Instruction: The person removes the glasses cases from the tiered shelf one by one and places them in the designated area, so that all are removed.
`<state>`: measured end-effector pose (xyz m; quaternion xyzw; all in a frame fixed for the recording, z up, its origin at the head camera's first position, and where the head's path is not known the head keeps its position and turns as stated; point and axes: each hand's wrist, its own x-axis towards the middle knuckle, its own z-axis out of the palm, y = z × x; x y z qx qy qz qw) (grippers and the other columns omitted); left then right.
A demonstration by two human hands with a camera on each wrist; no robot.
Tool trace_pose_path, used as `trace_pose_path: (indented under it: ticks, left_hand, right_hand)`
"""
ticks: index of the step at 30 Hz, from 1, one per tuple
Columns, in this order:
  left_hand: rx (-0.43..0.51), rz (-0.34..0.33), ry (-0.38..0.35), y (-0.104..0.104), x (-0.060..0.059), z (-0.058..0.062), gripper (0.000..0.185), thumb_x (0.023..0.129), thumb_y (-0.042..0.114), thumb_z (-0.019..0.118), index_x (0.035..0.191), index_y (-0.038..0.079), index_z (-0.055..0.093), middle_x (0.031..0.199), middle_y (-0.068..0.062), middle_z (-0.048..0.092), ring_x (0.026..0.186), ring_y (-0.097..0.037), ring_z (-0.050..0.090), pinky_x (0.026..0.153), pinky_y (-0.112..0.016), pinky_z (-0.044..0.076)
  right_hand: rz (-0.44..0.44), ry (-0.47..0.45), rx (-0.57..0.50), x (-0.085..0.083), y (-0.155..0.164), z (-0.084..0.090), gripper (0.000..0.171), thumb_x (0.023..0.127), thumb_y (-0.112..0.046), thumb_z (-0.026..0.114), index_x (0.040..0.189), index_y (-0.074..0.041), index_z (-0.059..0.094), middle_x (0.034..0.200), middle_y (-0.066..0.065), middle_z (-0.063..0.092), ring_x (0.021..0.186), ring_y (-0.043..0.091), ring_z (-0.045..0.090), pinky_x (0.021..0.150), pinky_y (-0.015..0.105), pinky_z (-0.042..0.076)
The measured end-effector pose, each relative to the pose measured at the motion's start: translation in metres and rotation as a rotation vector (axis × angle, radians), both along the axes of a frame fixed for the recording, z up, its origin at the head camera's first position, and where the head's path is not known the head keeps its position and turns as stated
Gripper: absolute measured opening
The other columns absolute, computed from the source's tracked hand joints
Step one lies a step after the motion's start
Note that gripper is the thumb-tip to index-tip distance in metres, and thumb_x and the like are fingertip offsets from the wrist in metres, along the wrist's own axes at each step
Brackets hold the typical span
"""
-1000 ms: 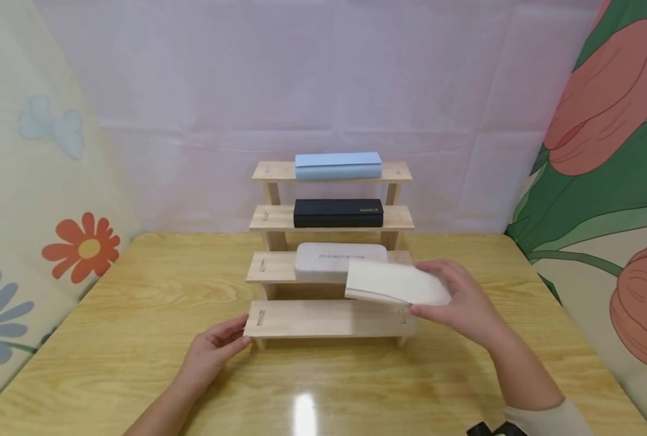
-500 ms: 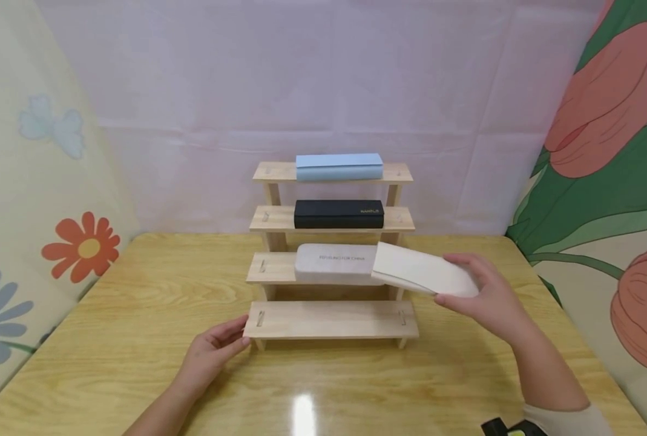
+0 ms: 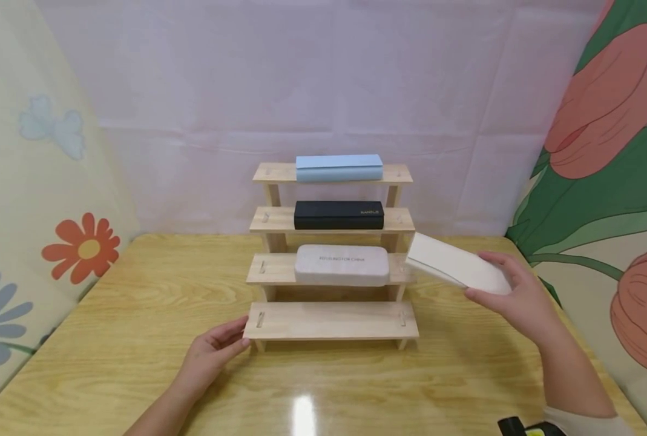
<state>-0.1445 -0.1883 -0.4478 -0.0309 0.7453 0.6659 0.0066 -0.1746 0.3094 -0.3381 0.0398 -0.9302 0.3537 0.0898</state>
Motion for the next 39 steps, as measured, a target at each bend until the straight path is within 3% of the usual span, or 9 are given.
trace_pose_path:
  ticks: [4,12,15,21,28,34,37,39]
  left_hand:
    - [0.000,0.002,-0.001,0.000,0.000,-0.001,0.043,0.086,-0.001,0.070,0.127,-0.007,0.060,0.129,-0.023,0.062,0.095,-0.004,0.066,0.082,-0.016,0.056]
    - [-0.002,-0.004,-0.008,-0.001,0.001,-0.002,0.044,0.086,0.001,0.070,0.128,-0.006,0.059,0.130,-0.023,0.062,0.096,-0.004,0.065,0.082,-0.016,0.056]
    - [-0.004,-0.004,-0.004,-0.001,0.001,-0.002,0.044,0.086,0.001,0.070,0.128,-0.006,0.059,0.129,-0.023,0.062,0.096,-0.004,0.065,0.082,-0.016,0.056]
    - [-0.006,-0.001,-0.005,-0.001,0.001,-0.001,0.043,0.086,0.000,0.070,0.128,-0.006,0.059,0.129,-0.023,0.062,0.095,-0.004,0.066,0.082,-0.017,0.056]
    - [-0.012,0.001,-0.006,0.000,0.001,-0.001,0.043,0.086,0.000,0.070,0.128,-0.006,0.059,0.129,-0.023,0.062,0.095,-0.004,0.066,0.082,-0.016,0.056]
    - [0.000,-0.001,-0.002,-0.001,0.000,-0.002,0.043,0.086,-0.001,0.070,0.128,-0.007,0.059,0.129,-0.023,0.062,0.095,-0.004,0.066,0.082,-0.017,0.056]
    - [0.000,-0.004,0.004,-0.001,0.000,-0.003,0.043,0.086,-0.001,0.069,0.128,-0.007,0.059,0.130,-0.023,0.062,0.095,-0.004,0.066,0.082,-0.017,0.056]
    - [-0.001,-0.003,0.007,-0.001,0.000,-0.003,0.043,0.086,-0.002,0.069,0.128,-0.007,0.059,0.130,-0.023,0.061,0.095,-0.003,0.066,0.082,-0.017,0.057]
  right_hand:
    - [-0.027,-0.025,-0.001,0.000,0.010,-0.002,0.074,0.086,-0.034,0.075,0.148,-0.013,0.040,0.147,0.027,0.038,0.102,0.009,0.042,0.068,0.015,0.038]
    - [-0.081,-0.065,-0.013,-0.002,0.024,-0.012,0.082,0.088,-0.038,0.073,0.150,-0.004,0.033,0.151,0.033,0.030,0.116,0.043,0.040,0.067,0.018,0.036]
    - [-0.092,-0.050,-0.014,-0.002,0.028,-0.018,0.081,0.088,-0.037,0.074,0.149,-0.001,0.035,0.150,0.033,0.032,0.113,0.038,0.041,0.066,0.016,0.037]
    - [-0.062,-0.047,-0.002,-0.002,0.038,-0.029,0.076,0.089,-0.033,0.073,0.146,0.002,0.038,0.144,0.031,0.038,0.101,0.009,0.040,0.066,0.014,0.036]
    - [-0.076,-0.091,-0.014,-0.008,0.045,-0.046,0.077,0.089,-0.035,0.072,0.147,0.002,0.036,0.144,0.032,0.038,0.105,0.020,0.042,0.067,0.016,0.036]
    - [-0.084,-0.084,-0.016,-0.011,0.051,-0.064,0.074,0.089,-0.032,0.072,0.143,0.005,0.038,0.140,0.033,0.041,0.099,0.008,0.042,0.067,0.014,0.036]
    - [-0.089,-0.086,-0.016,-0.012,0.052,-0.073,0.072,0.089,-0.031,0.072,0.141,0.007,0.040,0.139,0.034,0.041,0.104,0.019,0.046,0.071,0.017,0.035]
    - [-0.097,-0.100,-0.012,-0.012,0.052,-0.077,0.072,0.089,-0.033,0.072,0.141,0.007,0.040,0.140,0.035,0.040,0.109,0.034,0.045,0.074,0.021,0.035]
